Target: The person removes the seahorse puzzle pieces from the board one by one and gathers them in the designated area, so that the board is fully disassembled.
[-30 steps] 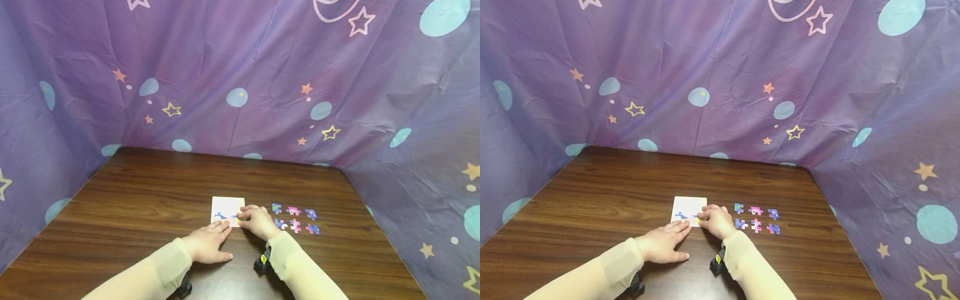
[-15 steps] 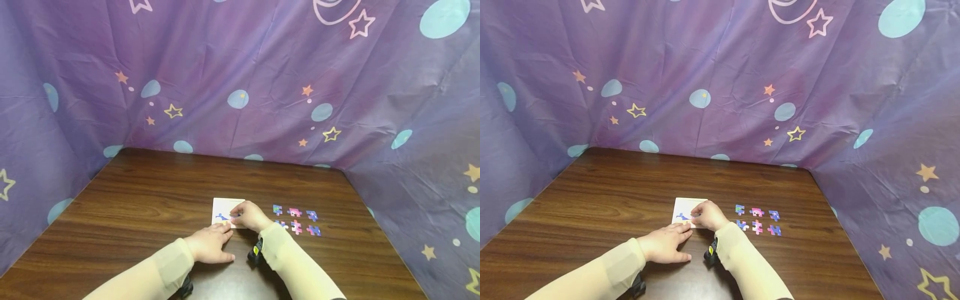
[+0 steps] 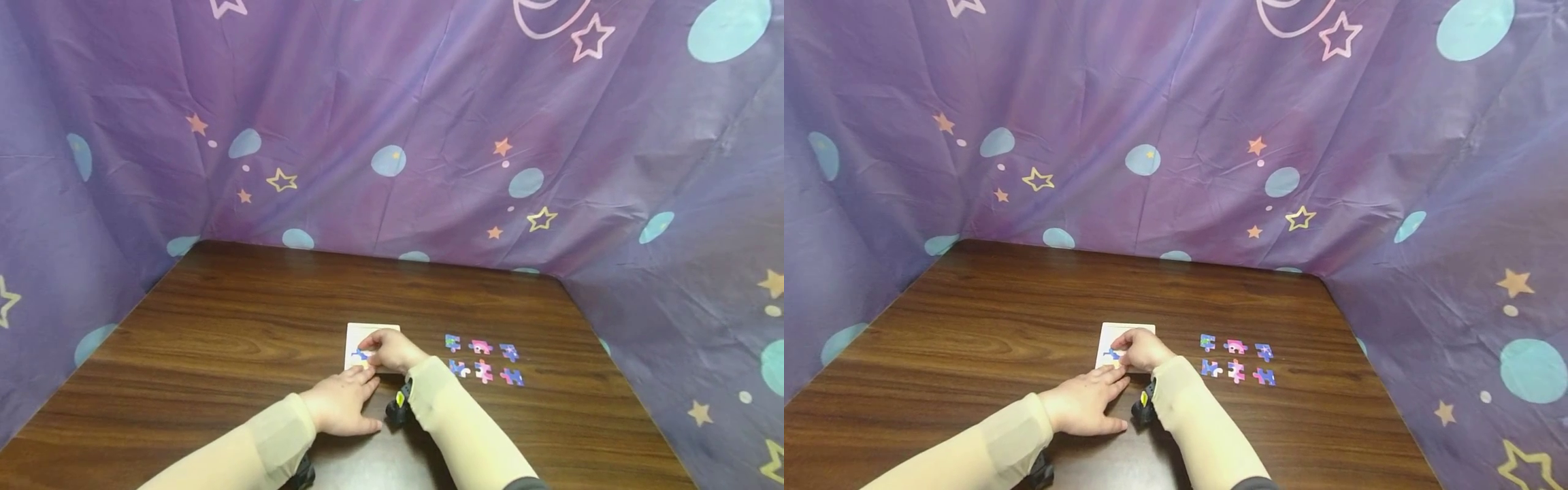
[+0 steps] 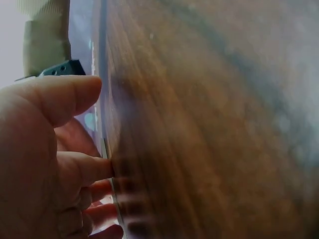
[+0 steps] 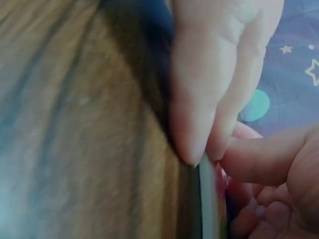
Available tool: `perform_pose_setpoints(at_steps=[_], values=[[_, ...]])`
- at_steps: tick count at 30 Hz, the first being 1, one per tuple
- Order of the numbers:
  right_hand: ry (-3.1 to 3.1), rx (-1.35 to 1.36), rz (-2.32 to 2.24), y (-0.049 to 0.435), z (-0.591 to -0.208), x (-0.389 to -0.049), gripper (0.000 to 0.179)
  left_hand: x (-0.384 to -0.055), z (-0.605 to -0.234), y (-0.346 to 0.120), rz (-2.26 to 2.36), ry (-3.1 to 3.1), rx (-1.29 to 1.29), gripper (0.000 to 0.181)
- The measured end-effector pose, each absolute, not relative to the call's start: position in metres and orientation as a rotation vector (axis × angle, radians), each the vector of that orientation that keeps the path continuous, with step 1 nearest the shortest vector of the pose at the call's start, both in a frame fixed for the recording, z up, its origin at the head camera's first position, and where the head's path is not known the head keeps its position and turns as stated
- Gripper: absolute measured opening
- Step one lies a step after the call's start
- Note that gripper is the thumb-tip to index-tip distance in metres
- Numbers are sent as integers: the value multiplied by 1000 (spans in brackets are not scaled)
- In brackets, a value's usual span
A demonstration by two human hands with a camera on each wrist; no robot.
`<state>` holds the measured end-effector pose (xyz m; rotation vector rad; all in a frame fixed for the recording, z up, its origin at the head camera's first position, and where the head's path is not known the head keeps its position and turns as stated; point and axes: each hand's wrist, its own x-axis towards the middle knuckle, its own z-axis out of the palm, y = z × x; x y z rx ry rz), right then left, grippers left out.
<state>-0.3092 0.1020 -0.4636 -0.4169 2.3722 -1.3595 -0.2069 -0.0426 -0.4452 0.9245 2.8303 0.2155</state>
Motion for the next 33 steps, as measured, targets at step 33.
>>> perform_pose_setpoints(at_steps=[33], values=[[2395,-477,-1227,105,-461,-317,41,-203,-443,-55,219,2829,877,77]])
